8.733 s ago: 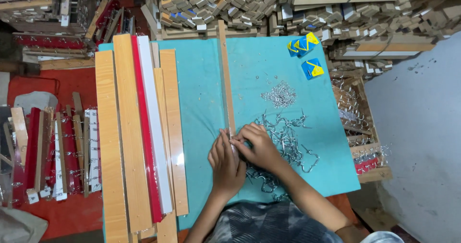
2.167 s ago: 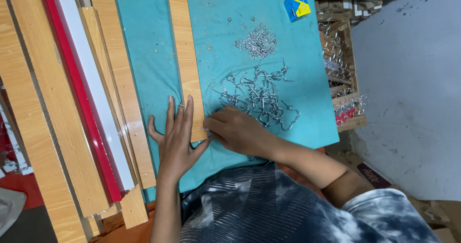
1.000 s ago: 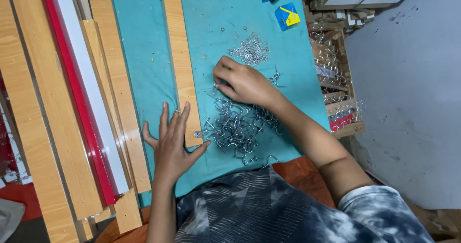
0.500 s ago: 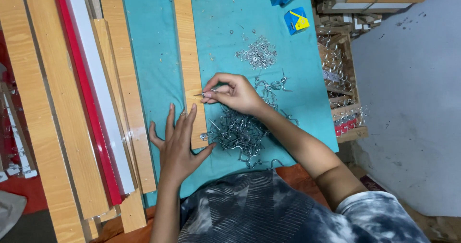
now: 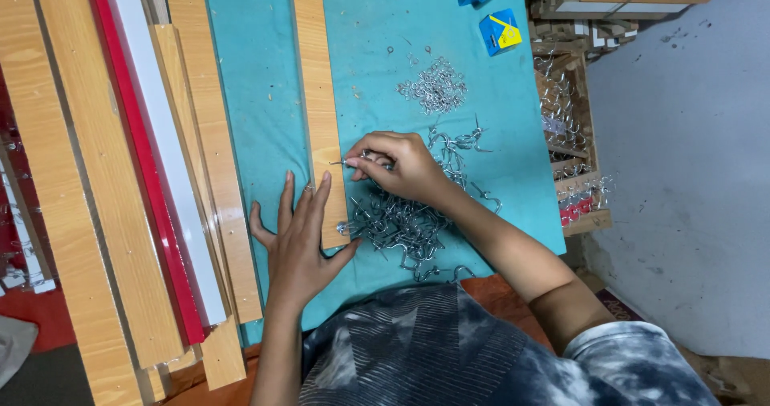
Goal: Attach metal hooks to wooden strips to assemble racks
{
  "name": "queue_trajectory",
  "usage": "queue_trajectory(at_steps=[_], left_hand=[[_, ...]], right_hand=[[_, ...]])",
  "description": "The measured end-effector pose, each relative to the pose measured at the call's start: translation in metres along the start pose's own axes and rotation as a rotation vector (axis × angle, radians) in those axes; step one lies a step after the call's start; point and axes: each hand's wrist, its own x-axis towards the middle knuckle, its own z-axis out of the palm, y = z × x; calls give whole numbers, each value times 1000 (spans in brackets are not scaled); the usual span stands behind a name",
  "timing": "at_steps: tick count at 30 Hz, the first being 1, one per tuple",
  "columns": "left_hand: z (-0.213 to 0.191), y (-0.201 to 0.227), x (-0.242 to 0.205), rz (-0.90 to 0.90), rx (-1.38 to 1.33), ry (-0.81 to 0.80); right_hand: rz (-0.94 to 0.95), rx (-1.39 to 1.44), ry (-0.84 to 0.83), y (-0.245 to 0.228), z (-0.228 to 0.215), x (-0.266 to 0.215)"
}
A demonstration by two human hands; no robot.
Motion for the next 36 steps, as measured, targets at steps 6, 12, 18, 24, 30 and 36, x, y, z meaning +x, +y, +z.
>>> queue_trajectory(at_steps=[6, 12, 18, 24, 30, 36], left_hand=[[0, 0, 0, 14, -7, 2], [-2, 0, 1, 15, 10, -6], [-2, -2, 1, 22, -7, -12], [1, -4, -1, 9, -5, -25], [-1, -2, 0, 2, 5, -23], [-5, 3, 0, -11, -36, -21]], right_hand=[[-22, -53, 8, -8, 2, 0], [-156, -310, -106, -26, -1, 14], [-154, -462, -272, -7, 2, 26], [-139, -516, -363, 7, 17, 29], [-81, -493, -338, 20, 21, 25], [-186, -520, -247, -48, -19, 15]])
